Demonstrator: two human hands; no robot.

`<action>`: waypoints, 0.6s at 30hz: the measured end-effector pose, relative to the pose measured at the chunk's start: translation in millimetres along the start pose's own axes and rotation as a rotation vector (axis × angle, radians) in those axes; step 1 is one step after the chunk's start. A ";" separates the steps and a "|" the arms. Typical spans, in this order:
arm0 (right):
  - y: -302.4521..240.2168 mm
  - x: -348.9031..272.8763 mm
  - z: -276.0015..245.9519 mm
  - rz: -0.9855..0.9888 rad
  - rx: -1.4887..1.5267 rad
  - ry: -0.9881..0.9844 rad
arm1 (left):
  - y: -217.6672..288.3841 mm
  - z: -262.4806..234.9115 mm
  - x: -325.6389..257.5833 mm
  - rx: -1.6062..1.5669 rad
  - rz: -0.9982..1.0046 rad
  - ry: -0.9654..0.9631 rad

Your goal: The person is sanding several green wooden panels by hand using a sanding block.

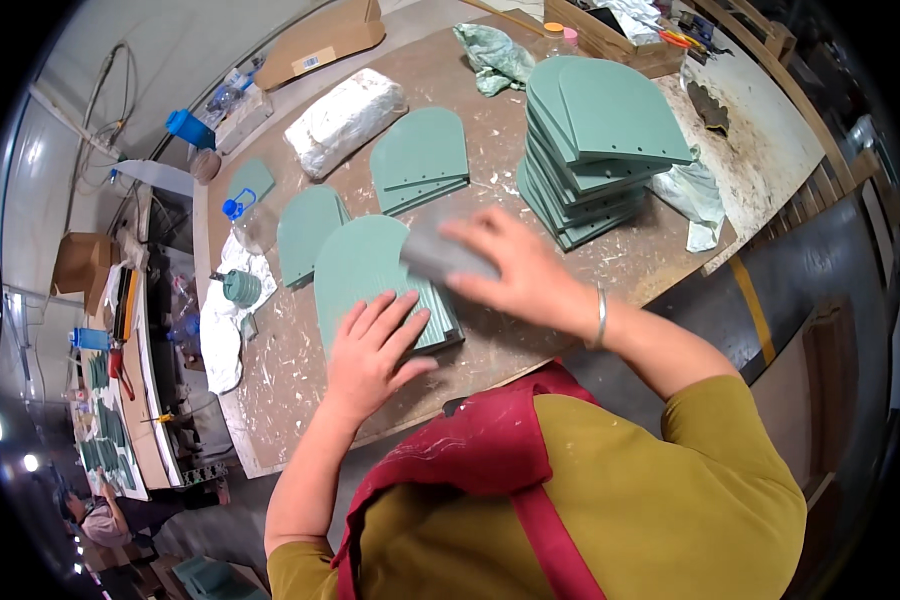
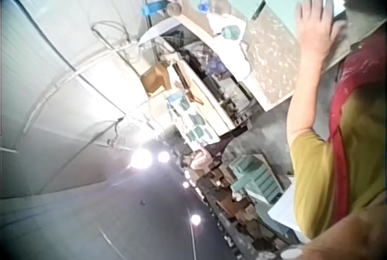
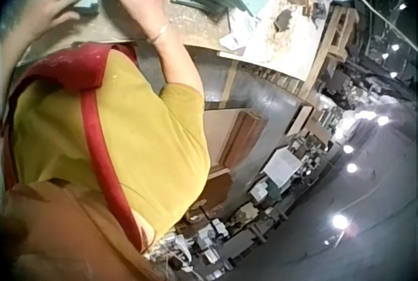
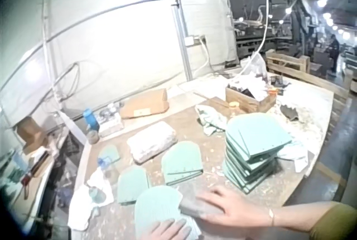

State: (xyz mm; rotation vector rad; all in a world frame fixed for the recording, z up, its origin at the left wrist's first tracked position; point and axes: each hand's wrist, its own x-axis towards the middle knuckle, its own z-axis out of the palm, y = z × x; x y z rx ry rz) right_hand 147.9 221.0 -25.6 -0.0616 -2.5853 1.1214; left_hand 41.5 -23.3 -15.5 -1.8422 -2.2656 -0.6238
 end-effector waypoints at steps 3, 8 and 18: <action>1.8 -1.5 15.3 -0.118 -0.162 0.017 | -1.4 8.6 -4.5 0.068 0.053 -0.030; 12.5 85.1 -1.7 0.134 -0.195 -0.031 | -6.8 8.7 -14.8 0.005 0.174 0.028; -87.1 129.4 74.7 -0.668 -0.416 -0.501 | 1.0 24.7 -19.0 -0.035 0.053 0.039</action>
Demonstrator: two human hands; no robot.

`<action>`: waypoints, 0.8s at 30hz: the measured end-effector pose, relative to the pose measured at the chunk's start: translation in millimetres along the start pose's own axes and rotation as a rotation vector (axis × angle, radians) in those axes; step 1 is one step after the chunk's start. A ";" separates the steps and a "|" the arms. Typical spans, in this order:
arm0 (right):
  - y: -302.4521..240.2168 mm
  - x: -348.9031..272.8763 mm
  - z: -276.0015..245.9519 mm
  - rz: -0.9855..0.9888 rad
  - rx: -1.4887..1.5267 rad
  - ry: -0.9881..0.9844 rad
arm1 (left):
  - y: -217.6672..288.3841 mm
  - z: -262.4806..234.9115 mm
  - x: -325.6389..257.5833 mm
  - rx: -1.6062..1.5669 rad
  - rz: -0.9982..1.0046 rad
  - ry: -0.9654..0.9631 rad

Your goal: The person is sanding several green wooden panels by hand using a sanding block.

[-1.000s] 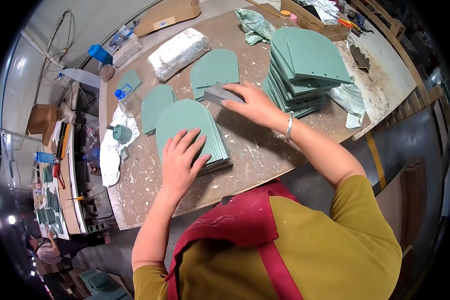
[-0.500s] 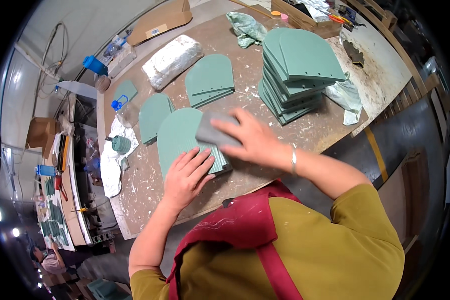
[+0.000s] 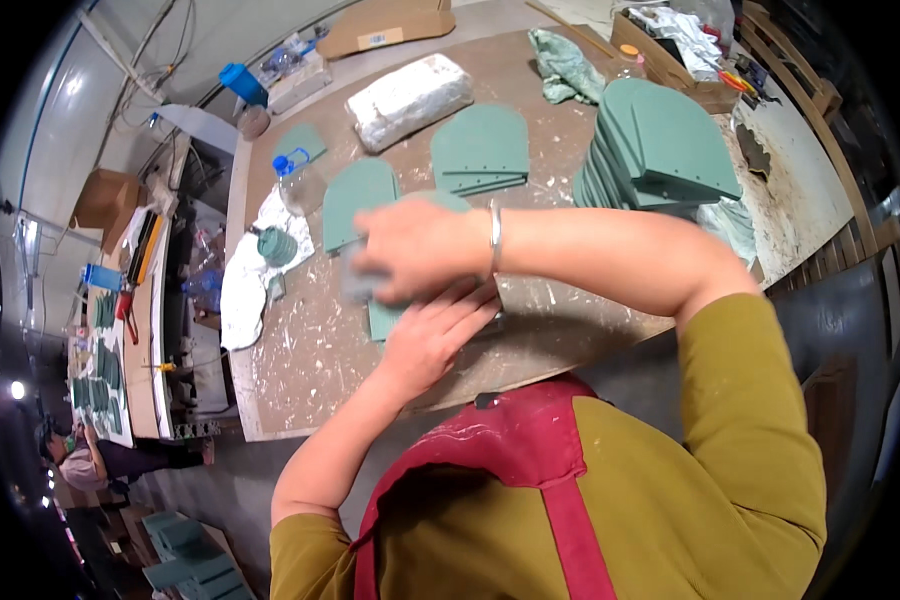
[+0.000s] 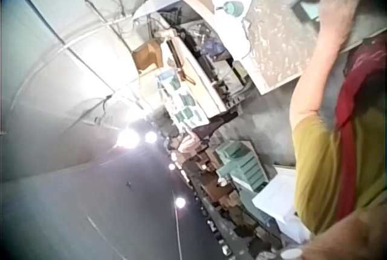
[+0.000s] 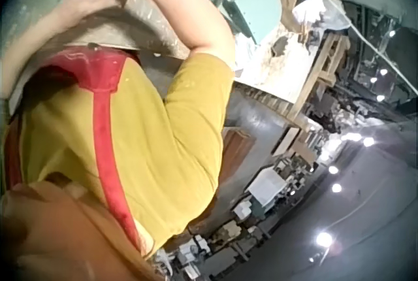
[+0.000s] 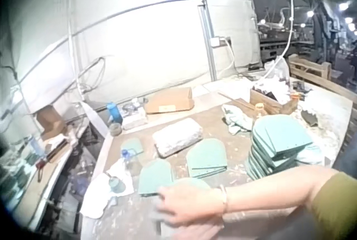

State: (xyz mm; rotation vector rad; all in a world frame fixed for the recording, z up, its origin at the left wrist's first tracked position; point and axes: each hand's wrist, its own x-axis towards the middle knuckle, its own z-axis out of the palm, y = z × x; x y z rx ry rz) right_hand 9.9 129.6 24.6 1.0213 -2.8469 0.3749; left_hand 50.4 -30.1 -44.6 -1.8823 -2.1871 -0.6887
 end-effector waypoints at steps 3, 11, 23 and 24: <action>1.2 -0.3 2.1 -0.103 0.099 -0.076 | 6.2 5.8 0.4 0.013 -0.006 -0.010; -14.4 24.5 -14.5 -0.173 0.117 -0.299 | 2.3 3.6 -3.5 -0.077 -0.031 0.017; 65.9 -120.2 12.8 0.674 0.173 0.510 | -56.8 -57.3 -26.8 -0.137 -0.878 -0.071; 62.1 -131.5 22.0 0.689 0.268 0.513 | -59.9 -59.1 -30.4 -0.287 -0.956 -0.120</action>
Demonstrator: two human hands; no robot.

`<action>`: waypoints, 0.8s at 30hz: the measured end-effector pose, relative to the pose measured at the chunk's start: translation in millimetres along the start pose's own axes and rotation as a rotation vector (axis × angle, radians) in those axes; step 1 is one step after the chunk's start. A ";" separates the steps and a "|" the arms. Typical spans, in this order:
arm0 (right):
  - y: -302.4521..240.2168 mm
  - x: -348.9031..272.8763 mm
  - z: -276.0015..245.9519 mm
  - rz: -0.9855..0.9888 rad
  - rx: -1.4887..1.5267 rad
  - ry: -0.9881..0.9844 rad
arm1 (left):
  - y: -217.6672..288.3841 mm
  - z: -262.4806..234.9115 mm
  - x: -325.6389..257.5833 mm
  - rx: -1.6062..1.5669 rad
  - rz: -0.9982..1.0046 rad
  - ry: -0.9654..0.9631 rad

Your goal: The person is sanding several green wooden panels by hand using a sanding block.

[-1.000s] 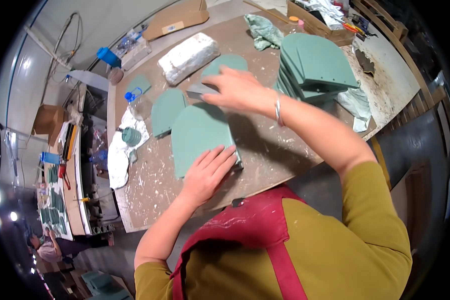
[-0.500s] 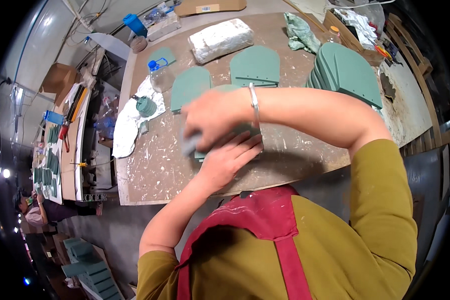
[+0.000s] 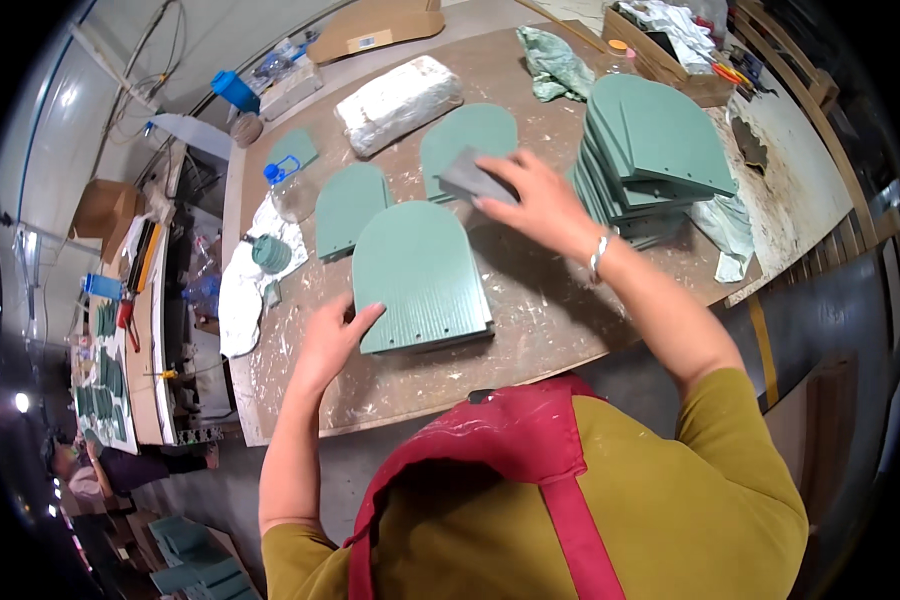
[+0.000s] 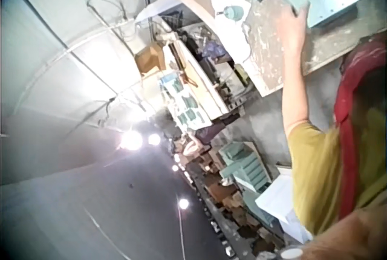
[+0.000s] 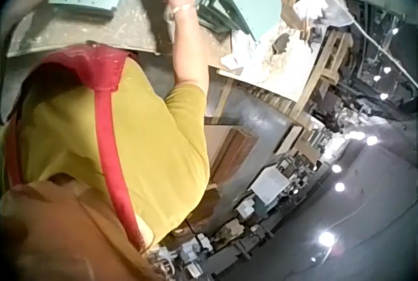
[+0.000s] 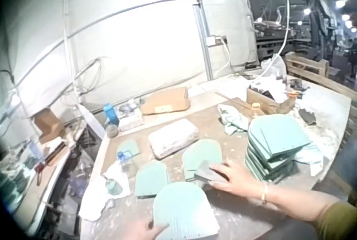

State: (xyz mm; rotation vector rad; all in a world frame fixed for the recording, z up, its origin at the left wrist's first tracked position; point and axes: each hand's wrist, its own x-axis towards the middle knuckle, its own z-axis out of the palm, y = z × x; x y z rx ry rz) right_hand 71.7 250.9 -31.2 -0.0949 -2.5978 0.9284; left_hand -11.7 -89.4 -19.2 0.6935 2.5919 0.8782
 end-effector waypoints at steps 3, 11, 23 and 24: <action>19.1 -36.2 1.9 0.129 0.194 0.003 | -16.1 -9.6 6.9 -0.272 -0.206 -0.247; 33.8 -100.3 -0.2 0.330 0.555 0.052 | 29.5 -83.2 81.3 -0.852 -0.197 -0.010; 23.3 -132.9 16.3 0.360 0.520 0.081 | 10.5 62.6 306.7 -0.557 -0.214 -0.361; 23.0 -135.2 17.0 0.374 0.516 0.084 | 5.5 60.4 308.4 -0.332 -0.011 -0.186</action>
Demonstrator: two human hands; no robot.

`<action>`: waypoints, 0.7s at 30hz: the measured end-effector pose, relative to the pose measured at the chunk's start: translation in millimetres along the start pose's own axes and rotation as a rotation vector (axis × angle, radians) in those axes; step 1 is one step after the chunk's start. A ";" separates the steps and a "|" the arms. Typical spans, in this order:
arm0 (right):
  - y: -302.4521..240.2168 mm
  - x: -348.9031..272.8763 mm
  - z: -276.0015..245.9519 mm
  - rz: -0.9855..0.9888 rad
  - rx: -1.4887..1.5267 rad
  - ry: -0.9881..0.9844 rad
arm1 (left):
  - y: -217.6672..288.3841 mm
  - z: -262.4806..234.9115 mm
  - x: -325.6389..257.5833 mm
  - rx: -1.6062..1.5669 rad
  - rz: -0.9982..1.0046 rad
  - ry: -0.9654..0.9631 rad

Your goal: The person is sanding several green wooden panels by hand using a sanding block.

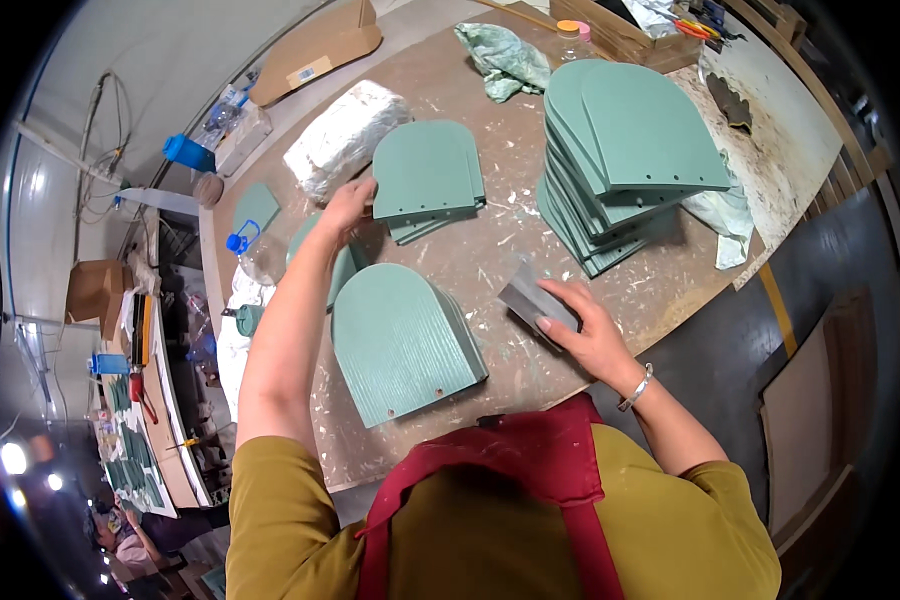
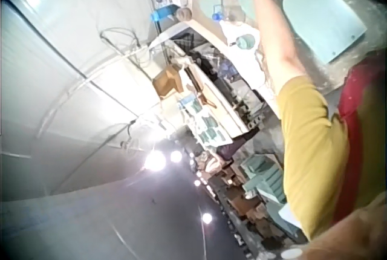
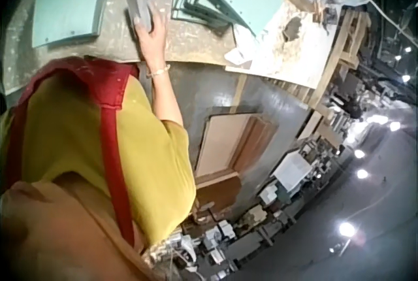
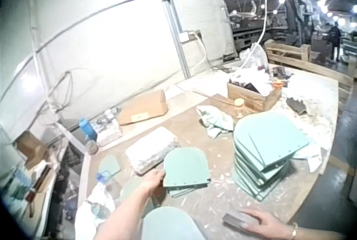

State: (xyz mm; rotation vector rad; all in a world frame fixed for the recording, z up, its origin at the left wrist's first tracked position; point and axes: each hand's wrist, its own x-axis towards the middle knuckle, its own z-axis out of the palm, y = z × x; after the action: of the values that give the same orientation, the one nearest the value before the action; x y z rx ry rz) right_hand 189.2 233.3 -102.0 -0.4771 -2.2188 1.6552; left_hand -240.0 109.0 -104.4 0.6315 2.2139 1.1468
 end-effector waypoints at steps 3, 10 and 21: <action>-4.5 -9.8 -1.3 0.030 0.022 0.059 | 20.0 -5.1 -18.3 0.388 0.347 0.170; -66.1 6.7 14.2 -0.486 -0.421 -0.386 | 38.6 29.5 -190.1 0.664 0.408 0.051; -63.2 5.5 19.9 -0.544 -0.475 -0.286 | 30.2 36.4 -192.8 0.625 0.423 0.205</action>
State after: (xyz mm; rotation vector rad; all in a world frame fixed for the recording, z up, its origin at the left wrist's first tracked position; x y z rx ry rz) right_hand 171.0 201.9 -46.3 0.2694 -2.6371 0.9625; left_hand -70.3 24.4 -45.8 1.3394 2.7152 0.7004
